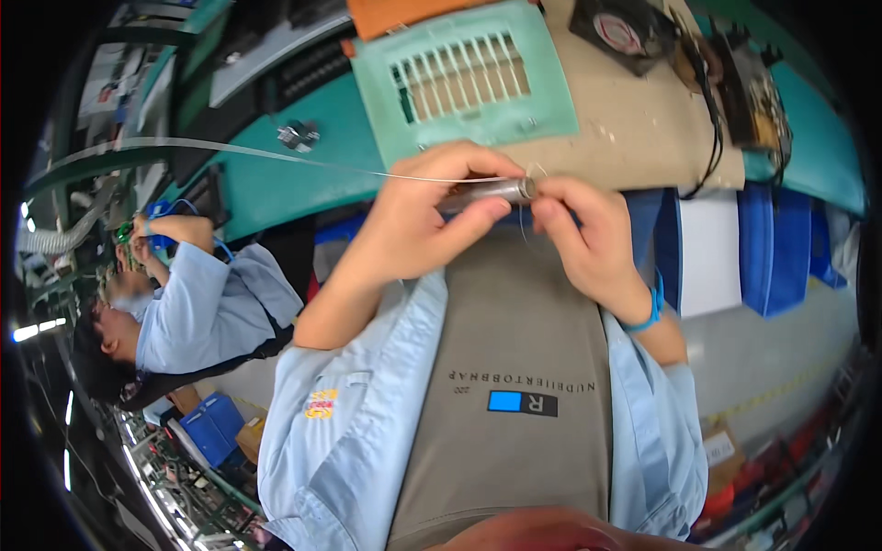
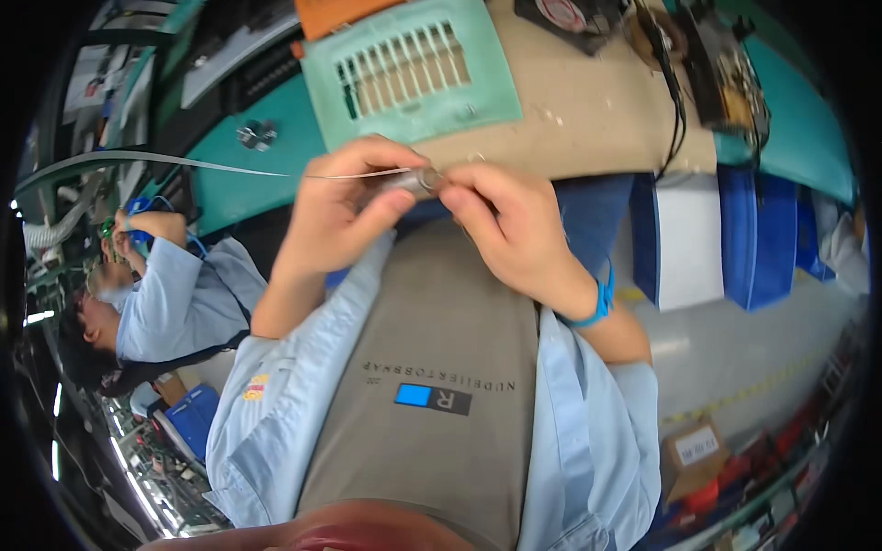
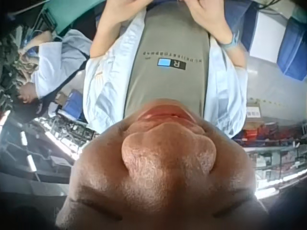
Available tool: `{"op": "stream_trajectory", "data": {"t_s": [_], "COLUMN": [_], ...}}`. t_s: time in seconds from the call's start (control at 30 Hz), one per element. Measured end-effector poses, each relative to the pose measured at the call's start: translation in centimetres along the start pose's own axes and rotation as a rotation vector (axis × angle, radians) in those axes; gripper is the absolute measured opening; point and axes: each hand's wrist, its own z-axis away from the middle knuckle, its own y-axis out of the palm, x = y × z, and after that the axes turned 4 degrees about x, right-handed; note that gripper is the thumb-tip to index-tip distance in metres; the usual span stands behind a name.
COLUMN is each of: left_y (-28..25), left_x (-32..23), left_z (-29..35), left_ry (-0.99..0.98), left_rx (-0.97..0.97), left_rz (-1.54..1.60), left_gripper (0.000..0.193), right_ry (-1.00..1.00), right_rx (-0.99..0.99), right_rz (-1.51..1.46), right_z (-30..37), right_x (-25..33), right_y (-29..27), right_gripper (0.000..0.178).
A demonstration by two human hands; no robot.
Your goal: Assembling and inspecting printed circuit boards at a workstation.
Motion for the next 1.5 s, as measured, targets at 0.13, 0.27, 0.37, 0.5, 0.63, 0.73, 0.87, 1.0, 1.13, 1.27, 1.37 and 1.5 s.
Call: {"op": "stream_trajectory", "data": {"t_s": [0.13, 0.27, 0.37, 0.5, 0.63, 0.73, 0.87, 1.0, 1.13, 1.27, 1.37, 1.5], "left_y": [0.0, 0.5, 0.7, 0.9, 0.7, 0.7, 0.6, 0.6, 1.2, 1.2, 1.1, 0.7], "left_x": [-0.9, -1.1, -1.1, -0.8, -1.3, -1.7, -1.9, -2.1, -1.4, -1.2, -1.1, -1.6], "left_z": [-0.4, -0.1, 0.0, 0.1, -0.3, -0.3, -0.3, -0.4, -0.5, -0.3, -0.2, 0.0], "left_ry": [-0.043, -0.056, -0.056, 0.009, 0.013, 0.013, 0.011, 0.104, 0.163, 0.176, 0.171, 0.144], "left_rx": [0.019, -0.027, -0.071, -0.126, -0.11, -0.107, -0.11, -0.103, -0.178, -0.178, -0.151, -0.055], "left_rz": [-0.023, -0.011, 0.014, -0.036, -0.104, -0.14, -0.183, -0.287, -0.422, -0.548, -0.626, -0.697], "left_gripper": [0.032, 0.034, 0.034, 0.035, 0.036, 0.037, 0.036, 0.033, 0.034, 0.034, 0.034, 0.03], "right_ry": [-0.013, -0.053, -0.082, -0.064, -0.065, -0.059, -0.042, -0.045, -0.152, -0.256, -0.319, -0.348], "right_rx": [-0.057, -0.066, -0.062, -0.055, -0.057, -0.057, -0.056, -0.031, -0.048, -0.06, -0.066, -0.048], "right_rz": [-0.131, -0.167, -0.16, -0.197, -0.196, -0.199, -0.207, -0.209, -0.024, 0.22, 0.405, 0.46], "right_z": [0.3, 0.4, 0.4, 0.5, 0.3, 0.3, 0.4, 0.4, 0.3, 0.1, 0.0, -0.3], "right_x": [-0.9, -1.2, -1.4, -1.6, -1.6, -1.6, -1.8, -1.9, -1.8, -0.9, -0.2, -0.1], "right_y": [0.4, 0.4, 0.5, 0.5, 0.3, 0.3, 0.5, 0.6, 0.9, 0.6, 0.2, -0.4], "right_gripper": [0.009, 0.011, 0.012, 0.01, 0.009, 0.009, 0.009, 0.008, 0.007, 0.008, 0.009, 0.013]}}
